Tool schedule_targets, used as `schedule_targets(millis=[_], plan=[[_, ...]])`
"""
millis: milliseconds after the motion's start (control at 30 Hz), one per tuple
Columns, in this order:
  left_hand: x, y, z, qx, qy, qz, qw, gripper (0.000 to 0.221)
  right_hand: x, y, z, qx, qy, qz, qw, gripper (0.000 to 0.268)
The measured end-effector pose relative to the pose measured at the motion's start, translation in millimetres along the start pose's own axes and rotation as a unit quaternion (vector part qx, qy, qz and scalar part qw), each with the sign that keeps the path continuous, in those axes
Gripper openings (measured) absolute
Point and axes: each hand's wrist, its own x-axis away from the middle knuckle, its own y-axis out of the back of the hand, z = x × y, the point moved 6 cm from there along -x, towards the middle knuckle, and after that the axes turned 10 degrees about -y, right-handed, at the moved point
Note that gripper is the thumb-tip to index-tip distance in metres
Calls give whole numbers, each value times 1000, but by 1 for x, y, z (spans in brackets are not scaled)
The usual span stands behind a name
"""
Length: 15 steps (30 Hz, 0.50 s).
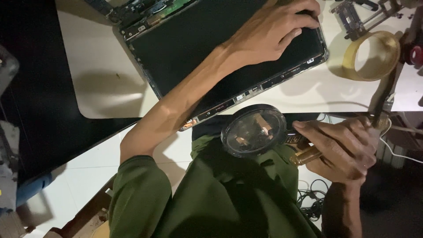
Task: Reassembling a laptop by inspecting the internal components with a magnifying glass and then manually fitting the screen bezel.
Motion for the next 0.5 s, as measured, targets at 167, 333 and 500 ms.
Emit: schedule_targets(millis=[167, 333, 500], plan=[[-2, 5, -3, 3, -9, -12, 1000, 31, -4, 1, 6, -1, 15, -8, 1000, 24], [-2, 4, -3, 3, -6, -14, 1000, 33, 0, -1, 2, -2, 14, -24, 1000, 20], [-2, 5, -1, 23, 1, -25, 999, 33, 6, 1, -6, 6, 39, -9, 999, 23]])
